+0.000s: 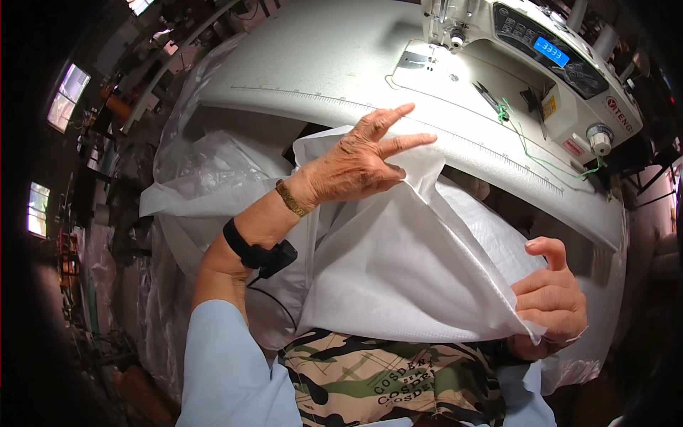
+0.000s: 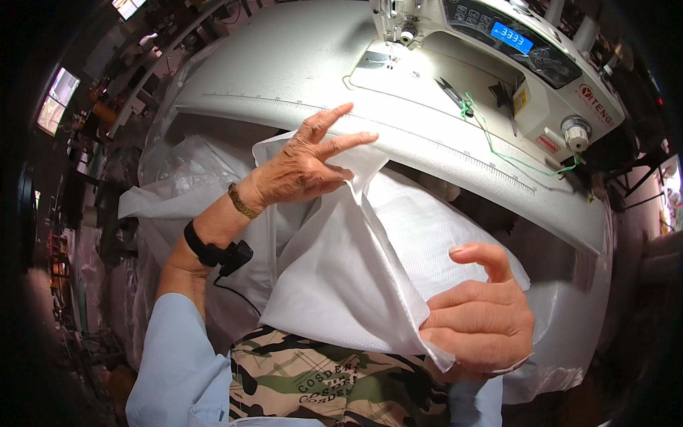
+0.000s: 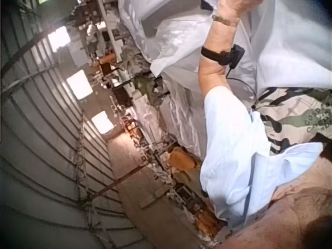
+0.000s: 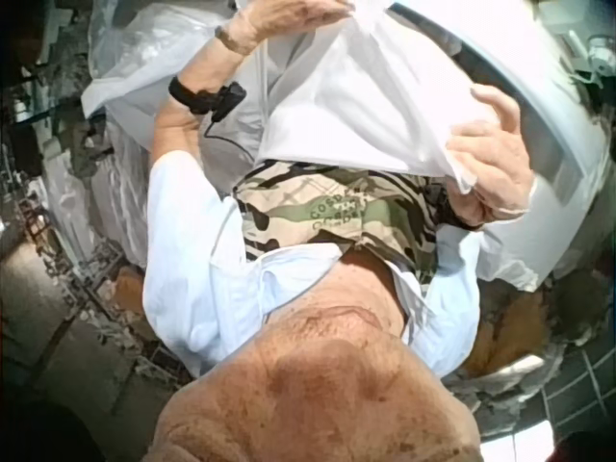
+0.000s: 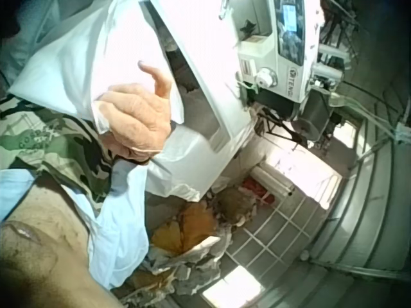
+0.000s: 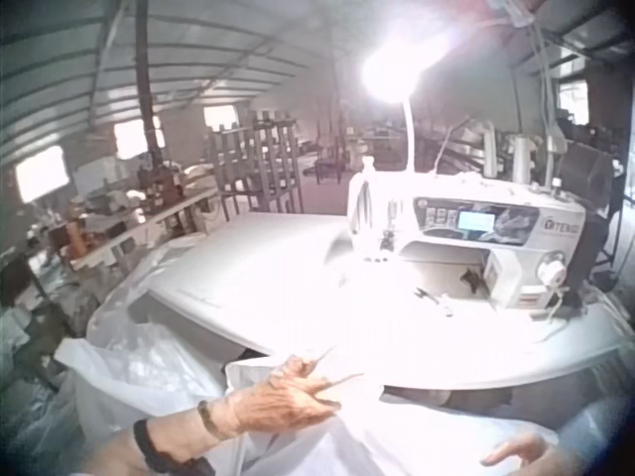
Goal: Sewing together large white plastic sheets or fabric using an industrial sewing machine.
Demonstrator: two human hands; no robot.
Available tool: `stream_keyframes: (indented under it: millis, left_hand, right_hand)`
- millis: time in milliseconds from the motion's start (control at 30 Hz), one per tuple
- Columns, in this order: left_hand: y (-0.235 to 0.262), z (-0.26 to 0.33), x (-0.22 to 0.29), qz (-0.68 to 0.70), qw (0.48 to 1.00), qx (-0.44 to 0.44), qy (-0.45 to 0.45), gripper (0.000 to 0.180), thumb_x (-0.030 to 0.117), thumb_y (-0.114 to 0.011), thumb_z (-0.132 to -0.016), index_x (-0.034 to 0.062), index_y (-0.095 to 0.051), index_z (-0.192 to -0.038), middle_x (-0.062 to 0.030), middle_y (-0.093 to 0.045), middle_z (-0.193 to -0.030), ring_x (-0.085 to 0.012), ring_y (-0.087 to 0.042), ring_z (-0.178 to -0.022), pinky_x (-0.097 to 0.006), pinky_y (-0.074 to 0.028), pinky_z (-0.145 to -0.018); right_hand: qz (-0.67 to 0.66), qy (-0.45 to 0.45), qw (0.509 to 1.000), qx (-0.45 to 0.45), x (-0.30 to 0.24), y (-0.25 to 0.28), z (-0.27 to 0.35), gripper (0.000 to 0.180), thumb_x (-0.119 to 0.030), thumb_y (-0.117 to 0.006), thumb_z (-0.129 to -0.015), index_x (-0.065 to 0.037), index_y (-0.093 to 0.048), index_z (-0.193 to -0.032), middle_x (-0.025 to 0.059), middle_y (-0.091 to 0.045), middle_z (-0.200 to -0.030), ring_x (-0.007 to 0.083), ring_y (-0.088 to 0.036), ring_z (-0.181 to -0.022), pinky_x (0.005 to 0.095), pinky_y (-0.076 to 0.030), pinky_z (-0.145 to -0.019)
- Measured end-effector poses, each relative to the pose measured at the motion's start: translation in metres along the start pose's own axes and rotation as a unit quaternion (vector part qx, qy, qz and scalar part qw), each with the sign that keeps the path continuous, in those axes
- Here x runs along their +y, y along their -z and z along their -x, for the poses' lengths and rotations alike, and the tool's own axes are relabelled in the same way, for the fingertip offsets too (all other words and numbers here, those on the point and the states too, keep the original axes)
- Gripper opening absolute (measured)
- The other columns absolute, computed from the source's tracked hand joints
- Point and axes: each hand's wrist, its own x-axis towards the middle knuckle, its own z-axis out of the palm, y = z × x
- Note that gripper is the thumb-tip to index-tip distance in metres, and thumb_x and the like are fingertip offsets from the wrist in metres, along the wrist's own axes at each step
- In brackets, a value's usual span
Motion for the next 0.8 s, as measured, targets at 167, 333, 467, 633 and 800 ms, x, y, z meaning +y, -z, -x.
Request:
stream_keyframes:
  millis: [167,333,467,633,800]
  left_hand:
    - [-0.006,0.004,-0.006,0.135,0.984,-0.063,0.099,0.010,0.023,-0.076,-0.078,0.0165,-0.071,-0.073,-0.0045,-0.047,-0.148,-0.0244,-0.042,-0.138,-0.060,-0.016,-0.118]
    - [-0.021,0.020,-0.007,0.190,0.971,-0.098,0.106,0.011,0.021,-0.066,-0.084,0.0112,-0.068,-0.079,-0.0014,-0.067,-0.103,-0.0195,-0.062,-0.112,-0.061,-0.016,-0.117]
    - [-0.019,0.052,-0.006,0.218,0.959,-0.113,0.143,0.007,0.012,-0.060,-0.084,0.0068,-0.060,-0.079,-0.0030,-0.063,-0.094,-0.0185,-0.063,-0.100,-0.058,-0.017,-0.118]
    - [0.106,0.094,-0.014,0.024,0.959,0.060,0.278,0.019,0.015,-0.051,-0.098,0.0057,-0.058,-0.113,-0.0061,-0.061,-0.106,-0.0177,-0.060,-0.107,-0.031,-0.046,-0.097]
    - [0.244,0.047,-0.011,0.205,0.866,0.159,0.427,0.022,0.016,-0.051,-0.098,0.0058,-0.057,-0.116,-0.0047,-0.060,-0.108,-0.0139,-0.060,-0.101,-0.026,-0.048,-0.087]
  right_hand:
    - [-0.003,0.008,1.000,-0.010,-0.003,0.001,0.006,0.009,-0.016,-0.073,-0.082,-0.008,-0.069,-0.080,0.0031,-0.068,-0.067,0.0145,-0.065,-0.056,0.0491,-0.040,-0.095]
    - [0.052,0.013,0.994,0.095,-0.006,-0.006,0.016,0.015,-0.021,-0.073,-0.084,-0.008,-0.067,-0.080,0.0032,-0.067,-0.067,0.0160,-0.065,-0.057,0.0520,-0.042,-0.093]
    - [0.121,-0.049,0.957,0.259,-0.002,-0.015,0.025,0.019,-0.021,-0.061,-0.092,-0.004,-0.062,-0.083,0.0089,-0.064,-0.071,0.0192,-0.063,-0.062,0.0550,-0.044,-0.093]
    - [0.127,-0.157,0.812,0.548,0.040,-0.002,0.025,0.017,-0.008,-0.059,-0.088,0.006,-0.065,-0.096,0.0097,-0.064,-0.087,0.0182,-0.062,-0.093,0.0296,-0.048,-0.089]
    - [-0.049,-0.093,0.843,0.527,0.086,0.002,0.000,0.007,-0.008,-0.061,-0.094,-0.003,-0.066,-0.094,-0.0013,-0.057,-0.082,0.0077,-0.051,-0.082,0.0215,-0.042,-0.083]
